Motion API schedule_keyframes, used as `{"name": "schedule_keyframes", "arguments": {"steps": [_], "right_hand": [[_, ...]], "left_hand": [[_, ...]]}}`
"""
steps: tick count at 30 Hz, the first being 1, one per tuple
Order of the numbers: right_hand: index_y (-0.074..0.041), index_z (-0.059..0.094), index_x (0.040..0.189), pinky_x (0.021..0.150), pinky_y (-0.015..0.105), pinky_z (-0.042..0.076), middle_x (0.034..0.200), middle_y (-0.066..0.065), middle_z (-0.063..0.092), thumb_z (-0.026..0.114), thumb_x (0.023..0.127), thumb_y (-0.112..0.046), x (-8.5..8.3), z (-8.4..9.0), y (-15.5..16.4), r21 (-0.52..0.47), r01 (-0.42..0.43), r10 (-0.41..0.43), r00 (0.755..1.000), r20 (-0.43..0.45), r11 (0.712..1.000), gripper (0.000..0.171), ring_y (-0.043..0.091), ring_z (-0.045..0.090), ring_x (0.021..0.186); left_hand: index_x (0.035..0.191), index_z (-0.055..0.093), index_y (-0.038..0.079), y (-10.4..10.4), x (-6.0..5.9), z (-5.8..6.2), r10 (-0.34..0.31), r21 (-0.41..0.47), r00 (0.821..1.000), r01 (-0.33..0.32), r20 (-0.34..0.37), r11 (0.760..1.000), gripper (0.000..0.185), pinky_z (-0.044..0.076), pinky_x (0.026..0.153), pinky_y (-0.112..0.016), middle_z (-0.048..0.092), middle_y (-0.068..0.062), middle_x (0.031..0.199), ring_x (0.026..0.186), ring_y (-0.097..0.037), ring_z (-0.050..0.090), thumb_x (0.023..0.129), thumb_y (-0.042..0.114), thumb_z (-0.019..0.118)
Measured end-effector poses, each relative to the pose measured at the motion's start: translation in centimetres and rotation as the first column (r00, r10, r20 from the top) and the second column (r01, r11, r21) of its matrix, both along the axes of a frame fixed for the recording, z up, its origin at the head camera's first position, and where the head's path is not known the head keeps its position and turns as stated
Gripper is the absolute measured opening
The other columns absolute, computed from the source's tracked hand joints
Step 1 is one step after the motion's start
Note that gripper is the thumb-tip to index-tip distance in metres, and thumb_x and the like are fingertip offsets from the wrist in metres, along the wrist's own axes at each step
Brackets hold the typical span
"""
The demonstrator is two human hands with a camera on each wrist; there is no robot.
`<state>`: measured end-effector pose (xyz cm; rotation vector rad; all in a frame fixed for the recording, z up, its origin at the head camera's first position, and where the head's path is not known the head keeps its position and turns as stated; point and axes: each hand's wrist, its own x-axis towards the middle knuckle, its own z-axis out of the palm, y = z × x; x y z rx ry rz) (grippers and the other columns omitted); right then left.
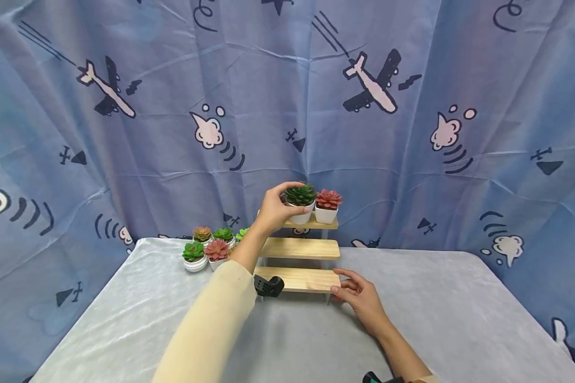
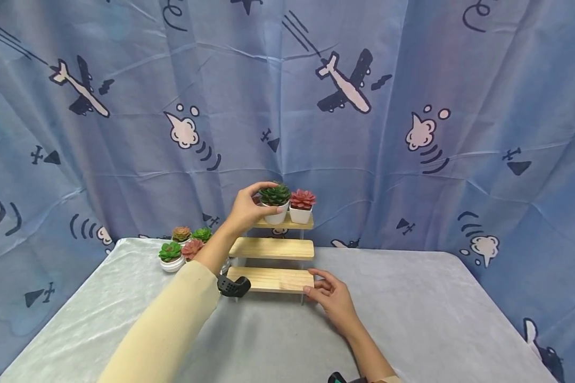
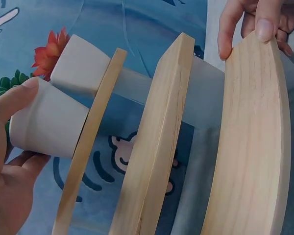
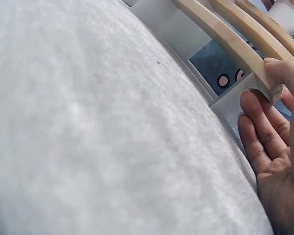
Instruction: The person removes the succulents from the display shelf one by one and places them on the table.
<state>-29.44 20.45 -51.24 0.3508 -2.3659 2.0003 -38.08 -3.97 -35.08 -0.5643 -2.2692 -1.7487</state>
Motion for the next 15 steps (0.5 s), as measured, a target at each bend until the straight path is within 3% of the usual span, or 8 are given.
{"name": "schedule_keyframes", "arguments": {"steps": [4, 7, 10, 15], "right_hand": [[-0.003, 0.054, 0.142, 0.077, 0.027, 0.062, 0.105, 0.018, 0.074, 0.074, 0.092, -0.016, -0.1, -0.1, -0.4, 0.012, 0.003, -0.003, 1.0, 0.008, 1.0, 0.055, 0.01, 0.075, 0.084], [-0.003, 0.054, 0.143, 0.076, 0.027, 0.062, 0.104, 0.015, 0.074, 0.074, 0.093, -0.016, -0.2, -0.1, -0.4, 0.016, 0.002, -0.002, 1.0, 0.01, 1.0, 0.055, 0.01, 0.074, 0.083], [-0.002, 0.053, 0.142, 0.075, 0.027, 0.062, 0.101, 0.008, 0.075, 0.073, 0.093, -0.015, -0.2, 0.0, -0.3, 0.017, 0.005, -0.005, 1.0, 0.005, 1.0, 0.055, 0.009, 0.074, 0.082], [0.0, 0.053, 0.141, 0.073, 0.025, 0.061, 0.094, -0.005, 0.075, 0.073, 0.094, -0.017, -0.4, 0.1, -0.1, 0.042, 0.005, -0.004, 1.0, -0.011, 0.999, 0.054, 0.008, 0.074, 0.082]], "left_hand": [[0.132, 0.065, 0.017, -1.0, 0.3, 0.1, 0.009, 0.019, 1.0, -0.009, -0.001, 1.0, 0.054, 0.06, 0.084, -0.036, 0.061, -0.01, 0.136, 0.114, -0.028, 0.065, 0.082, 0.006, 0.083], [0.132, 0.065, 0.016, -1.9, 0.9, 0.2, 0.023, 0.032, 0.999, -0.023, -0.024, 0.999, 0.054, 0.061, 0.085, -0.038, 0.062, -0.009, 0.136, 0.113, -0.027, 0.066, 0.082, 0.005, 0.083], [0.131, 0.065, 0.018, -2.8, 1.8, 0.4, 0.043, 0.045, 0.998, -0.04, -0.052, 0.998, 0.054, 0.058, 0.075, -0.03, 0.064, -0.009, 0.132, 0.096, -0.02, 0.066, 0.082, 0.007, 0.084], [0.131, 0.065, 0.021, -4.7, 4.1, 0.4, 0.086, 0.07, 0.992, -0.079, -0.093, 0.994, 0.054, 0.044, 0.06, -0.024, 0.064, -0.006, 0.129, 0.07, -0.016, 0.048, 0.082, 0.008, 0.084]]}}
